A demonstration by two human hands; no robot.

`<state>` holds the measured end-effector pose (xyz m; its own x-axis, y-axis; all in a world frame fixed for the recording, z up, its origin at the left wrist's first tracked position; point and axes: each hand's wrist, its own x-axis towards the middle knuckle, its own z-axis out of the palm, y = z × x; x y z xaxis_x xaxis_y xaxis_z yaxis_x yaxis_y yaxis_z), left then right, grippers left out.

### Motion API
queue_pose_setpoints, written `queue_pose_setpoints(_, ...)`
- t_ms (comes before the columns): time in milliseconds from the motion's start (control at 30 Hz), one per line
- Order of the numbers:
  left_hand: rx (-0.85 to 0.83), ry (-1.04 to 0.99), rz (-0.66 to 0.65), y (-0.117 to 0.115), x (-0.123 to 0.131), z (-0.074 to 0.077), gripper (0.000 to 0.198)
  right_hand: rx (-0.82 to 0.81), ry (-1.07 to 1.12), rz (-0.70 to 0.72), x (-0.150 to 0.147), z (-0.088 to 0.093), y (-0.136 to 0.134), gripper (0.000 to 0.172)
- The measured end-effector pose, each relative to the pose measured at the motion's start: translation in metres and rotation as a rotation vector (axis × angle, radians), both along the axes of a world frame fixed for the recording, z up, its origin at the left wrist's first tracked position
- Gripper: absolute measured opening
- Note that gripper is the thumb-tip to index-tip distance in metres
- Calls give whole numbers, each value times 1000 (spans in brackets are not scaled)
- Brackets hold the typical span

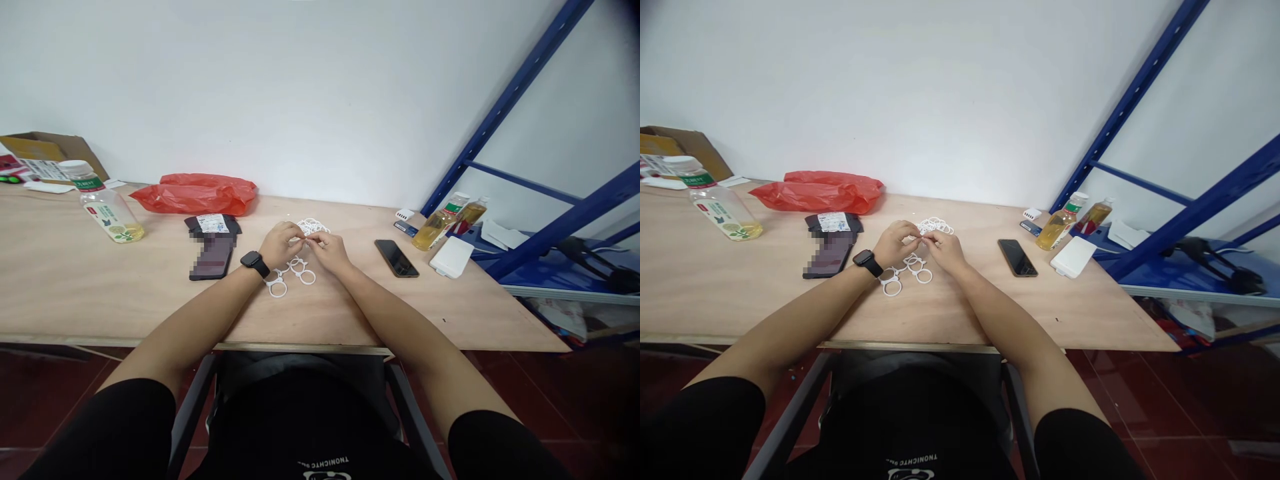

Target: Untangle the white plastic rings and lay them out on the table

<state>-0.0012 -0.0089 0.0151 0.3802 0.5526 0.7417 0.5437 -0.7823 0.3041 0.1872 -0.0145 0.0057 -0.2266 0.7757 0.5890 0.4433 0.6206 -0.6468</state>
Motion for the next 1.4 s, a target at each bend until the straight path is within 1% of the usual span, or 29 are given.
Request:
queue_pose_setpoints(67, 15, -9, -8, 1, -1, -1, 10, -99, 128, 76, -2, -3, 3, 16)
queue_pose_setpoints(133, -23, 5, -17, 1, -2, -1, 11, -213, 249, 187, -4, -7, 7, 18)
queue_pose_setpoints(200, -78, 49, -13, 0, -3, -1, 14, -290, 300, 267, -4, -11, 11, 19)
queue_pose_setpoints(233, -97, 83, 0, 0, -3, 0, 15, -303, 294, 270, -3, -13, 14, 20)
queue_pose_setpoints(267, -105, 126, 18, 0, -3, 0, 16, -298, 270, 243, 0, -14, 17, 21)
queue_pose_setpoints(333, -102, 226, 62, 0, -3, 2, 17, -237, 165, 112, 8, -16, 24, 22)
queue_pose_setpoints(433, -123, 356, 108, 1, -3, 1, 17, -83, -151, -152, 25, -16, 39, 26)
queue_pose_setpoints(467, -141, 385, 123, 2, -3, 0, 17, -58, -247, -232, 31, -17, 44, 29)
queue_pose_setpoints(533, -179, 429, 153, 3, -4, -2, 19, -85, -416, -333, 41, -19, 51, 36)
queue_pose_setpoints(600, -212, 460, 178, 5, -5, -5, 21, -150, -549, -354, 45, -21, 55, 40)
queue_pose_setpoints(667, -234, 471, 191, 6, -6, -7, 22, -175, -628, -322, 44, -23, 54, 38)
queue_pose_setpoints(800, -241, 438, 187, 6, -6, -7, 25, -123, -662, -282, 33, -21, 43, 27)
queue_pose_setpoints(967, -287, 378, 172, 5, -7, -5, 22, -107, -617, -289, 26, -18, 36, 19)
queue_pose_setpoints(1033, -314, 364, 170, 5, -8, -6, 22, -113, -536, -318, 29, -19, 39, 19)
queue_pose_setpoints(1167, -346, 359, 164, 7, -8, -7, 25, -153, -287, -356, 39, -25, 52, 20)
queue_pose_setpoints(1267, -359, 364, 165, 7, -8, -7, 26, -181, -148, -308, 46, -27, 59, 18)
queue_pose_setpoints(1400, -370, 365, 176, 6, -8, -5, 27, -181, -67, -237, 48, -26, 59, 15)
